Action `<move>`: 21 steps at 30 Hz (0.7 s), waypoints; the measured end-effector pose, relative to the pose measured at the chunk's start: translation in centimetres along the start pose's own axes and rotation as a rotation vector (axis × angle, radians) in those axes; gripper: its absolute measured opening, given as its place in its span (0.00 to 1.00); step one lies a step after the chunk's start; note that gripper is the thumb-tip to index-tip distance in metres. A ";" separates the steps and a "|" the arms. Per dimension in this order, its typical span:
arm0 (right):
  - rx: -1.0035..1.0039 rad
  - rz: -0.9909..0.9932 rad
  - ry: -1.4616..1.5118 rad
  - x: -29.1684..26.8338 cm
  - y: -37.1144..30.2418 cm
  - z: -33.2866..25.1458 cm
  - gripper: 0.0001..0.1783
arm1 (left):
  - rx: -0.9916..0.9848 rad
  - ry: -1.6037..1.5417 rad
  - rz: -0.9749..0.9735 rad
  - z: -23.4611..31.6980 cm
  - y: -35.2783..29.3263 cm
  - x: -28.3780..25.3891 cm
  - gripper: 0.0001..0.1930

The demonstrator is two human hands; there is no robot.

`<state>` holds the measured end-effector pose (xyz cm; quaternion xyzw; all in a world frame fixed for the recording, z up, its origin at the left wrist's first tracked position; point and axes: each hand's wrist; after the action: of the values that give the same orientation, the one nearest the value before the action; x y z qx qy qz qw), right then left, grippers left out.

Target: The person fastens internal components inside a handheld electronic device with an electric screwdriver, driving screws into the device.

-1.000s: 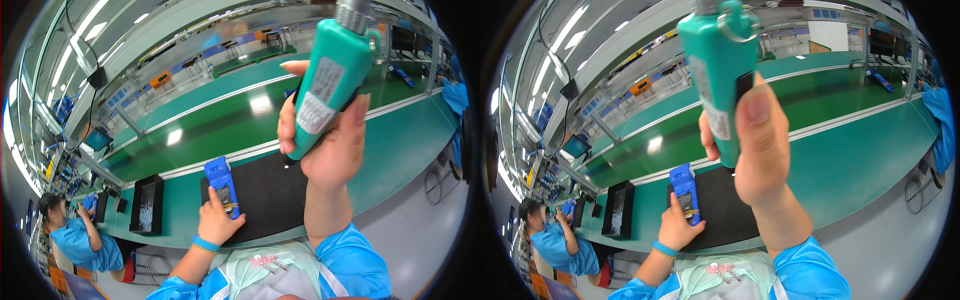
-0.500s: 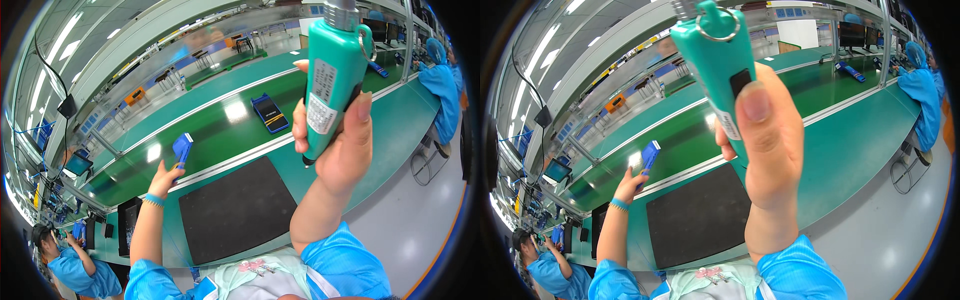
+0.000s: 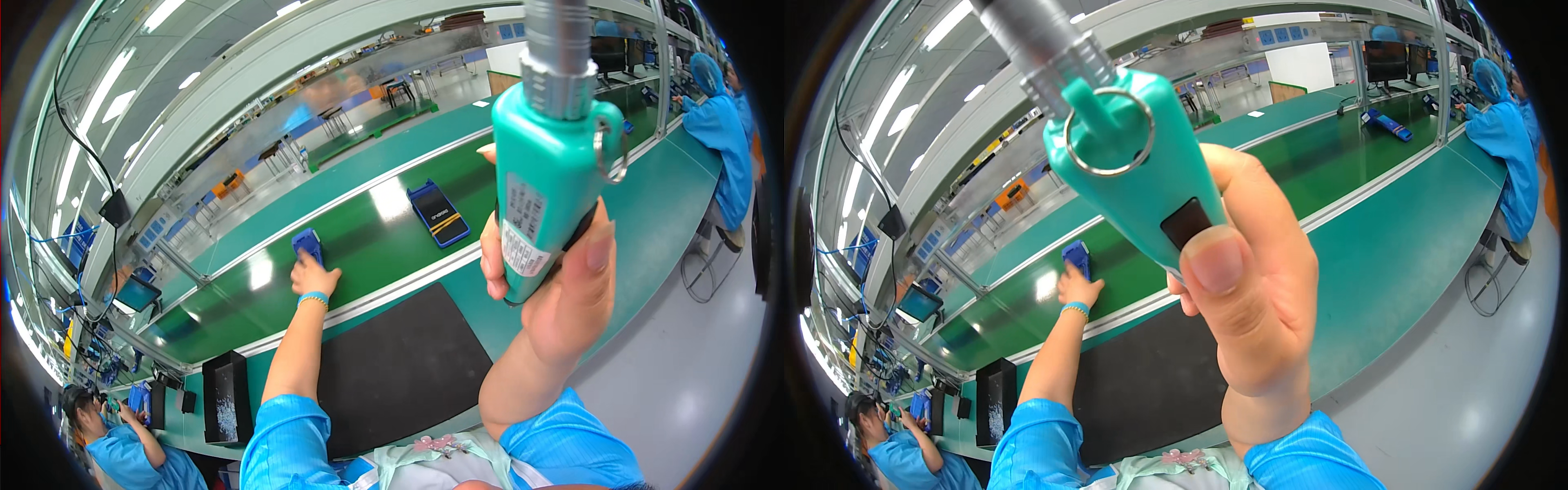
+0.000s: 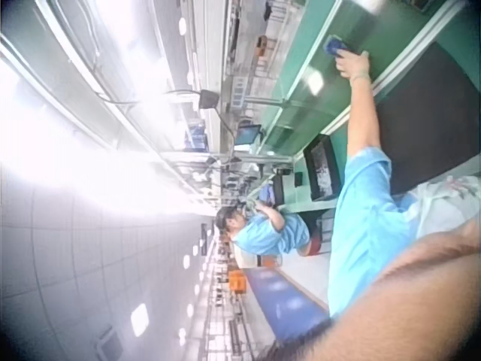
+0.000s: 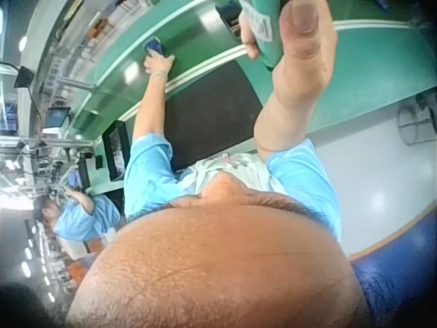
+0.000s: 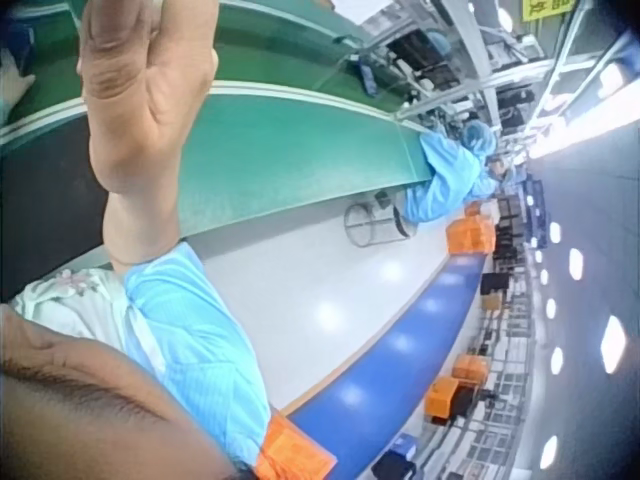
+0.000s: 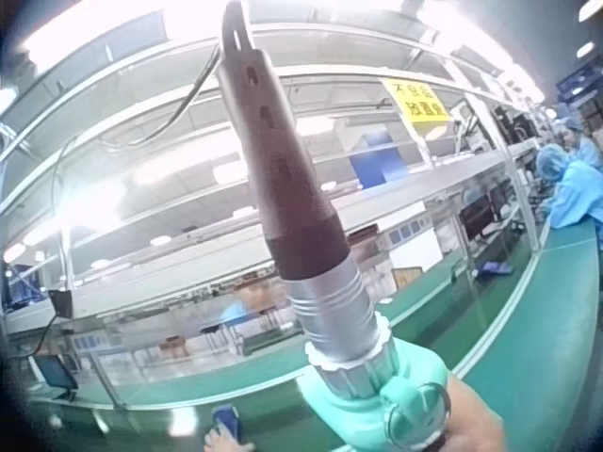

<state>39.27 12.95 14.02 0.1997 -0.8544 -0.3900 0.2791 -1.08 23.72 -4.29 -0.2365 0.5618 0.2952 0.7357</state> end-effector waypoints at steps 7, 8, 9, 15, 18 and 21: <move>0.004 0.025 -0.036 -0.6 0.4 -0.1 0.39 | 0.652 -0.098 -0.202 13.3 -5.4 4.3 0.51; -0.017 -0.027 -0.127 -0.8 0.6 -0.1 0.44 | 0.648 -0.130 -0.256 14.9 -6.2 5.2 0.51; -0.037 -0.072 -0.226 -1.1 0.6 0.1 0.50 | 0.651 -0.160 -0.318 16.9 -7.4 5.7 0.52; -0.074 -0.105 -0.135 -0.1 0.4 0.7 0.30 | 0.709 -0.343 -0.315 25.0 -11.9 4.8 0.44; 0.017 -0.209 -0.222 -0.6 0.8 0.5 0.31 | 0.802 -0.584 -0.544 19.8 -11.1 7.2 0.42; -0.025 -0.207 -0.255 -0.6 0.7 0.8 0.30 | 0.807 -0.816 -0.744 16.9 -9.8 6.9 0.41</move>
<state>39.13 14.16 13.91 0.2320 -0.8529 -0.4496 0.1291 18.78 29.37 -6.45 0.0091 0.1871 -0.1441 0.9717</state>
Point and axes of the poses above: each hand's wrist, its own y-axis towards the middle knuckle, its own x-axis out of the palm, z = x × y, and after that the axes turned 13 degrees about -z, right-handed
